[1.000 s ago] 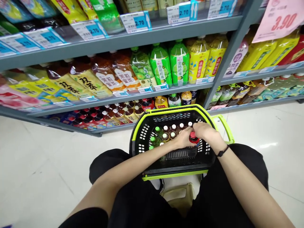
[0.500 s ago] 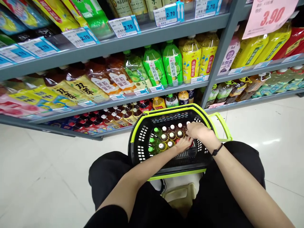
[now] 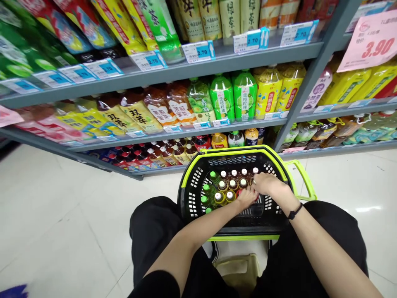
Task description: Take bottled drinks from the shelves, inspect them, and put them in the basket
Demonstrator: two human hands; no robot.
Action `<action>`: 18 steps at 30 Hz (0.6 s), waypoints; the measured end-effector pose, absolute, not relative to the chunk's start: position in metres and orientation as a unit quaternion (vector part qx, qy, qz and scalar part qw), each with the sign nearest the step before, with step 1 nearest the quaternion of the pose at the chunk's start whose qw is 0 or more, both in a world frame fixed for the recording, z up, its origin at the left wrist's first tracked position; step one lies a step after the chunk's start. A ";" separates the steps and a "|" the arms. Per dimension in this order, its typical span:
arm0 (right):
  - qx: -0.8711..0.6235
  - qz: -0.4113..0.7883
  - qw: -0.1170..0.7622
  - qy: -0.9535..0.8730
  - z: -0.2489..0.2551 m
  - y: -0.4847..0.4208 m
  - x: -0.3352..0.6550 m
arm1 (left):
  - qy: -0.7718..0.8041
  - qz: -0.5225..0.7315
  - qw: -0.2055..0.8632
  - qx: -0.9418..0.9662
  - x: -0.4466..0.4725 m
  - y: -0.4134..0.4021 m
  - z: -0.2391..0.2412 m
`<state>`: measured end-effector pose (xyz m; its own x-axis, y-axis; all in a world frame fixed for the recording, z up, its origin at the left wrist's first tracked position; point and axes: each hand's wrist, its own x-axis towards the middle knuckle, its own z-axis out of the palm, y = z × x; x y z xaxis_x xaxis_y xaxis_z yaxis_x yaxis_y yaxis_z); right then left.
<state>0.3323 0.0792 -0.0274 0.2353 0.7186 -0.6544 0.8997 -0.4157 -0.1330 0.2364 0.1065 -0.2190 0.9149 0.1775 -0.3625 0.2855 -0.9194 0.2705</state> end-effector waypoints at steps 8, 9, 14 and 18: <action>0.745 -0.307 0.139 0.576 -0.041 0.074 0.333 | 0.217 -0.110 0.245 0.938 0.220 0.136 -0.150; 0.742 -0.303 0.142 0.580 -0.047 0.073 0.332 | 0.234 -0.086 0.259 0.933 0.213 0.150 -0.136; 0.734 -0.294 0.066 0.609 -0.104 0.065 0.331 | 0.340 0.119 0.280 0.890 0.149 0.242 -0.037; 0.709 -0.321 0.013 0.627 -0.151 0.059 0.338 | 0.419 0.292 0.222 0.831 0.074 0.318 0.059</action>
<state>0.3375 0.0587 -0.1514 0.0070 0.8816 -0.4720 0.8979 -0.2134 -0.3851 0.0736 0.3182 0.0586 0.4783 0.8260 0.2983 0.5673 -0.5499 0.6130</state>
